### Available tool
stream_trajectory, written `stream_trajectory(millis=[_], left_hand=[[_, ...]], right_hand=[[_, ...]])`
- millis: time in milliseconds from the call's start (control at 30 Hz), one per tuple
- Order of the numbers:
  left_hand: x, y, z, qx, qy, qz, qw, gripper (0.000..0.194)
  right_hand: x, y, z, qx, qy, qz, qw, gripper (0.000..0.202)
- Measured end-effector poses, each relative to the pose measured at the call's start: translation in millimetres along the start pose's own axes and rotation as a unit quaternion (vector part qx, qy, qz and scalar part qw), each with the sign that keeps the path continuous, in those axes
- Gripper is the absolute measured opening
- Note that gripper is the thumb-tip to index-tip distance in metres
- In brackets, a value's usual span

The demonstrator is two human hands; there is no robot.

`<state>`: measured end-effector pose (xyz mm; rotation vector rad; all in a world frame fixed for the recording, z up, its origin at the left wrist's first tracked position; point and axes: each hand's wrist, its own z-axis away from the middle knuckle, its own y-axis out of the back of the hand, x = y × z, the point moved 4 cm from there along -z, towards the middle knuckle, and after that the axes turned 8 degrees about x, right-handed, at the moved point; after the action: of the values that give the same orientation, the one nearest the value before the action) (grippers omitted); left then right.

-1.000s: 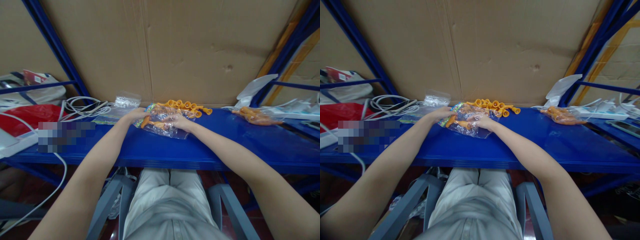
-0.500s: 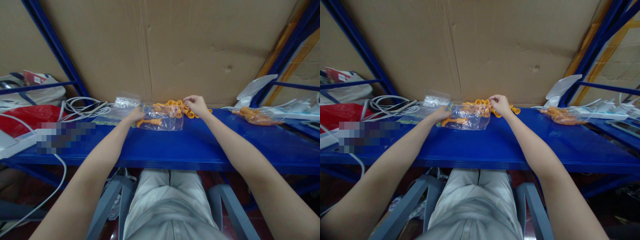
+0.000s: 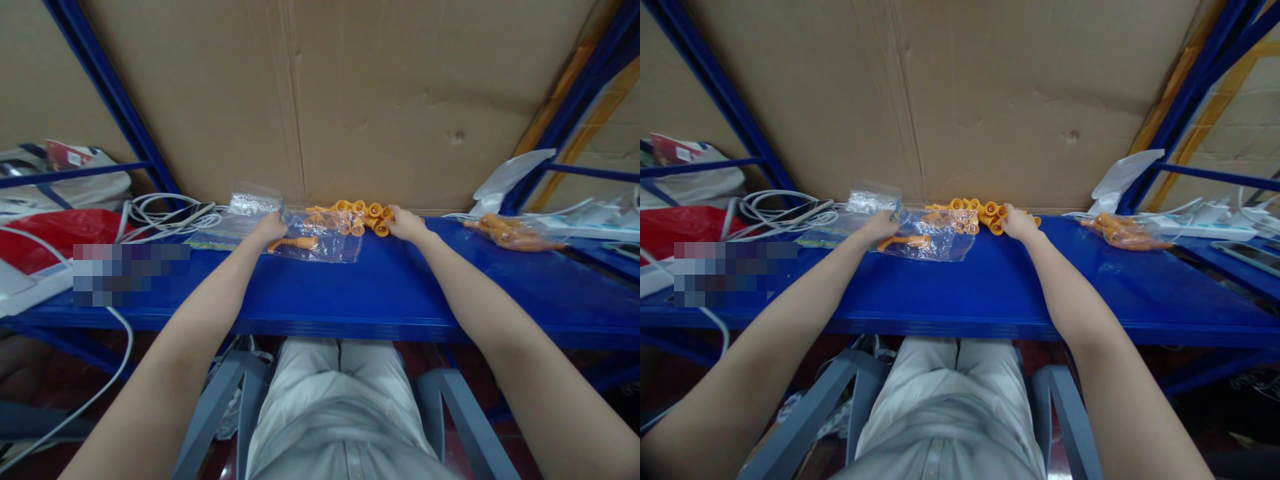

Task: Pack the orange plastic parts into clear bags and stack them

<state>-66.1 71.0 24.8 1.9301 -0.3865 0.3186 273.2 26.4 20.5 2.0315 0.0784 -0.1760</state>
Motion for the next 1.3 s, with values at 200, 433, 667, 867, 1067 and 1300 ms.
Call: stream_trajectory(millis=[200, 433, 667, 867, 1067, 1300], left_hand=[[8, 2.1, 6, -0.021, -0.002, -0.068, 0.997, 0.035], [8, 3.1, 6, -0.02, 0.009, -0.074, 0.997, 0.038], [5, 1.5, 4, -0.007, 0.007, -0.072, 0.997, 0.04], [5, 2.5, 3, -0.014, 0.01, -0.046, 0.999, 0.039], [6, 4.6, 5, -0.009, 0.011, -0.053, 0.999, 0.038], [7, 6.9, 7, -0.008, 0.028, -0.066, 0.997, 0.039]], right_hand=[[-6, 1, 4, 0.01, 0.006, 0.009, 1.0, 0.048], [-6, 6, 1, 0.073, -0.033, 0.002, 0.997, 0.036], [9, 15, -6, 0.18, -0.039, -0.066, 0.981, 0.031], [26, 27, -19, 0.33, -0.018, -0.154, 0.931, 0.02], [15, 33, -37, 0.296, -0.01, -0.374, 0.879, 0.014], [-34, 23, -15, 0.04, 0.081, -0.496, 0.864, 0.017]])
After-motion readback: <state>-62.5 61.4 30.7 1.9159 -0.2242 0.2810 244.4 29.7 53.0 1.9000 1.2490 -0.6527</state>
